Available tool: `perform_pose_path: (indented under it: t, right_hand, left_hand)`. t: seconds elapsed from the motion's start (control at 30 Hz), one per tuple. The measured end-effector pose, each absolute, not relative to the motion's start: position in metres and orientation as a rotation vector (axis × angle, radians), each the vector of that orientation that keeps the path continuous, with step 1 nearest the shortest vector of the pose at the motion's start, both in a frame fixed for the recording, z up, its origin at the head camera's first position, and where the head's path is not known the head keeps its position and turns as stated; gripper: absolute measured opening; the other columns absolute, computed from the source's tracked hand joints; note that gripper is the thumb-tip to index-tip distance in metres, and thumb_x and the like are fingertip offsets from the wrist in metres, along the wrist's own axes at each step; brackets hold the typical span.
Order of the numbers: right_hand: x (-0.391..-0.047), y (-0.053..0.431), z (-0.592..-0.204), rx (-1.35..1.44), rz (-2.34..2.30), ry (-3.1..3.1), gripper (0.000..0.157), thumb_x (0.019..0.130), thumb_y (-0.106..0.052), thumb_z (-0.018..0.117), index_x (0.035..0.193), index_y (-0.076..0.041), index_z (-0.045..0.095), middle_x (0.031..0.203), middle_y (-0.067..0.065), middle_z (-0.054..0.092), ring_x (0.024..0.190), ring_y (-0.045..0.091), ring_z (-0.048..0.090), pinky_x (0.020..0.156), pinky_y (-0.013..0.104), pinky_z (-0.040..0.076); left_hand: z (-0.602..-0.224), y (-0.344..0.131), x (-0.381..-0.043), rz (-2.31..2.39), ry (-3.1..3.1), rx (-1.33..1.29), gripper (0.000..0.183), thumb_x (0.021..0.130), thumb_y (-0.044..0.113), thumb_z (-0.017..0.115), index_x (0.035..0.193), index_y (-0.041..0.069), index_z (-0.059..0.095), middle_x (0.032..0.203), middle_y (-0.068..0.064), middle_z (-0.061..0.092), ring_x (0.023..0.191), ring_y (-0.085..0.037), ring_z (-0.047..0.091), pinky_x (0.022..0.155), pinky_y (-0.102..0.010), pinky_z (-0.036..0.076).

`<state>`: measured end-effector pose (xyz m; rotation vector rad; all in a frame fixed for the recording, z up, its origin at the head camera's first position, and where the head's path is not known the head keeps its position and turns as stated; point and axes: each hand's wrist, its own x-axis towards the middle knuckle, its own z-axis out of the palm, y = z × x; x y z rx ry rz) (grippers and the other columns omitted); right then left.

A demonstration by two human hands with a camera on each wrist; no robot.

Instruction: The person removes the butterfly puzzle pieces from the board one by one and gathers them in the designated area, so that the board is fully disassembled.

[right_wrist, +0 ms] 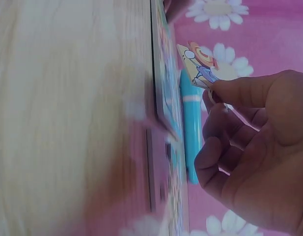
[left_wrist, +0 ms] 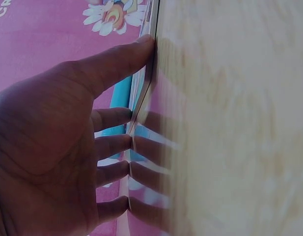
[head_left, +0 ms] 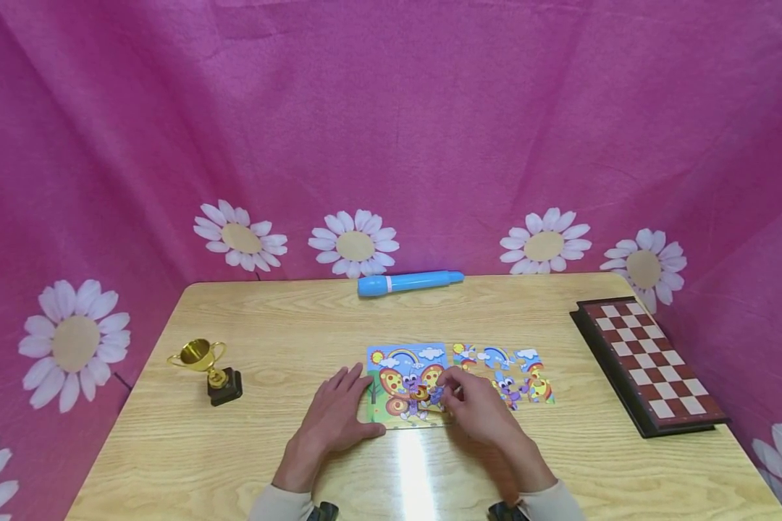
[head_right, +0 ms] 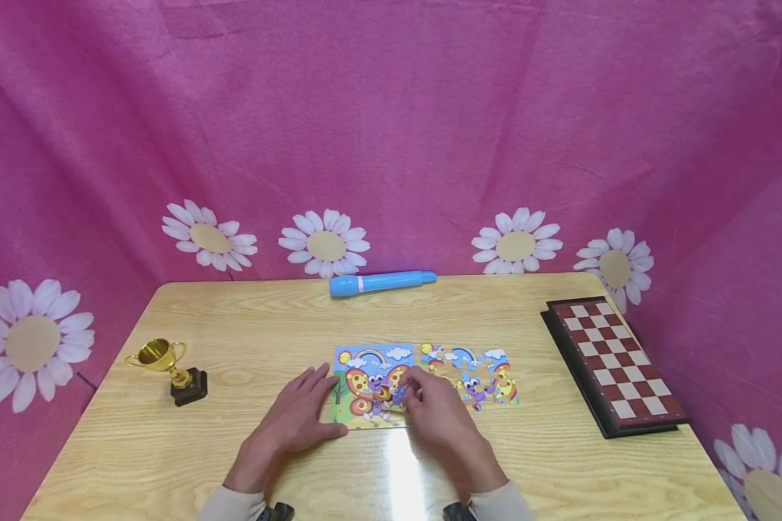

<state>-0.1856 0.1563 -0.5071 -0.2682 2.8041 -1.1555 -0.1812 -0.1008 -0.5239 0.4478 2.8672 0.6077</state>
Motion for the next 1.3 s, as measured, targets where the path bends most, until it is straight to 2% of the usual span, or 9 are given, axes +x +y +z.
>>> perform_pose_path:
  t: [0.2,0.4,0.73,1.07,1.3]
  right_hand:
    - [-0.186,0.175,-0.506,-0.214,-1.202,2.785,0.016,0.088,-0.004,0.063,0.099,-0.016,0.064,0.077,-0.006,0.060,0.062,0.005,0.053,0.059,0.022,0.042]
    - [-0.184,0.189,-0.504,-0.095,-1.226,2.729,0.012,0.092,-0.006,0.059,0.097,-0.017,0.064,0.076,-0.002,0.061,0.057,0.011,0.054,0.049,0.024,0.043]
    - [-0.180,0.217,-0.502,-0.035,-1.127,2.796,0.012,0.091,-0.008,0.058,0.097,-0.017,0.063,0.081,-0.002,0.061,0.069,0.011,0.052,0.061,0.025,0.040]
    - [-0.174,0.246,-0.508,0.054,-1.079,2.822,0.013,0.092,-0.012,0.056,0.102,-0.015,0.064,0.080,-0.001,0.062,0.068,0.010,0.053,0.062,0.024,0.039]
    - [-0.169,0.260,-0.508,0.107,-1.033,2.810,0.015,0.089,-0.010,0.056,0.102,-0.011,0.065,0.083,0.001,0.064,0.073,0.012,0.053,0.063,0.025,0.039]
  left_hand:
    - [-0.524,-0.101,-0.181,0.611,2.860,0.436,0.084,0.075,0.056,0.074,0.141,0.013,0.047,0.157,-0.013,0.033,0.145,-0.037,0.027,0.115,-0.058,0.025]
    - [-0.524,-0.101,-0.180,0.633,2.846,0.422,0.083,0.075,0.055,0.075,0.141,0.014,0.047,0.157,-0.013,0.032,0.145,-0.038,0.027,0.115,-0.058,0.024]
    - [-0.523,-0.101,-0.180,0.641,2.844,0.420,0.083,0.075,0.055,0.075,0.141,0.013,0.047,0.157,-0.013,0.032,0.145,-0.038,0.026,0.114,-0.060,0.024]
    - [-0.524,-0.100,-0.180,0.625,2.851,0.421,0.084,0.075,0.056,0.074,0.142,0.014,0.047,0.158,-0.012,0.031,0.146,-0.037,0.025,0.116,-0.059,0.023]
    - [-0.523,-0.100,-0.180,0.637,2.849,0.417,0.083,0.075,0.055,0.074,0.142,0.014,0.047,0.158,-0.013,0.031,0.146,-0.037,0.025,0.115,-0.059,0.023]
